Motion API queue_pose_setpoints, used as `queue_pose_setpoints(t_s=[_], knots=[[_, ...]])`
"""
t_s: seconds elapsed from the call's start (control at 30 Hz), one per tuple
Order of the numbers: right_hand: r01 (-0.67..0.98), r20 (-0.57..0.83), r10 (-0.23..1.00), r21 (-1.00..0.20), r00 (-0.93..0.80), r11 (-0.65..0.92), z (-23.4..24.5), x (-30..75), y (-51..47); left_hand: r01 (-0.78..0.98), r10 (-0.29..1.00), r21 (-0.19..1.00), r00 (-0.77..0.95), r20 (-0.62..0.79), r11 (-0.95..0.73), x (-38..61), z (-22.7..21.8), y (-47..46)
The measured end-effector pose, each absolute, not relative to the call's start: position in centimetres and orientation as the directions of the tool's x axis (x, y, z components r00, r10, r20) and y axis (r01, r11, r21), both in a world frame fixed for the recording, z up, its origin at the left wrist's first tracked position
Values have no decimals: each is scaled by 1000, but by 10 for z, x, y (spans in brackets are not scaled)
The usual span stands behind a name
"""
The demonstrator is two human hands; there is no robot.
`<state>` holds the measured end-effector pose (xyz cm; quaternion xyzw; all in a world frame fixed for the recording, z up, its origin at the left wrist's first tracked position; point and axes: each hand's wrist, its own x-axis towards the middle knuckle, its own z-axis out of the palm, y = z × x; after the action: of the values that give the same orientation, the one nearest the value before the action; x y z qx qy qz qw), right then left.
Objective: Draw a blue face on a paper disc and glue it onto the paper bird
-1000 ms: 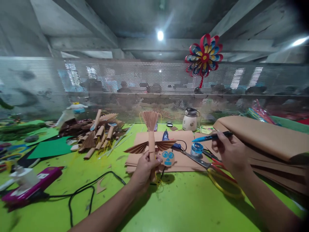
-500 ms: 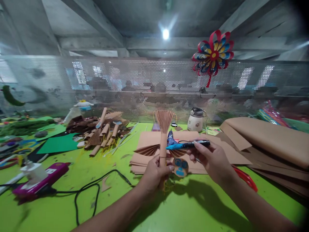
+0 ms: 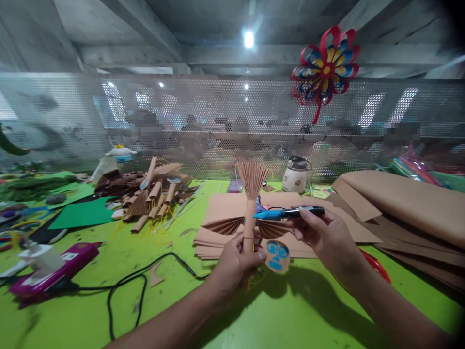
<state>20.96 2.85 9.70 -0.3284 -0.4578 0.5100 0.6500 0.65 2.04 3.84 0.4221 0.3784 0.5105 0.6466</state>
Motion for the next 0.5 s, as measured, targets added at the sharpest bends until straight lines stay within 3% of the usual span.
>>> queue_pose_setpoints(t_s=[0.1, 0.2, 0.27, 0.37, 0.5], knots=[[-317, 278, 950, -896, 144, 310, 107, 221, 30, -340, 987, 934, 152, -55, 105, 3, 42, 21], [-72, 391, 861, -898, 326, 435, 117, 249, 41, -346, 992, 934, 117, -47, 85, -1, 48, 23], [62, 421, 805, -897, 418, 438, 119, 273, 52, -351, 994, 933, 99, -41, 73, -2, 52, 24], [246, 398, 788, -916, 469, 316, 110, 306, 73, -361, 996, 931, 78, -30, 57, -3, 56, 23], [449, 305, 856, -888, 417, 98, 88, 321, 95, -372, 997, 926, 67, -40, 62, -5, 64, 23]])
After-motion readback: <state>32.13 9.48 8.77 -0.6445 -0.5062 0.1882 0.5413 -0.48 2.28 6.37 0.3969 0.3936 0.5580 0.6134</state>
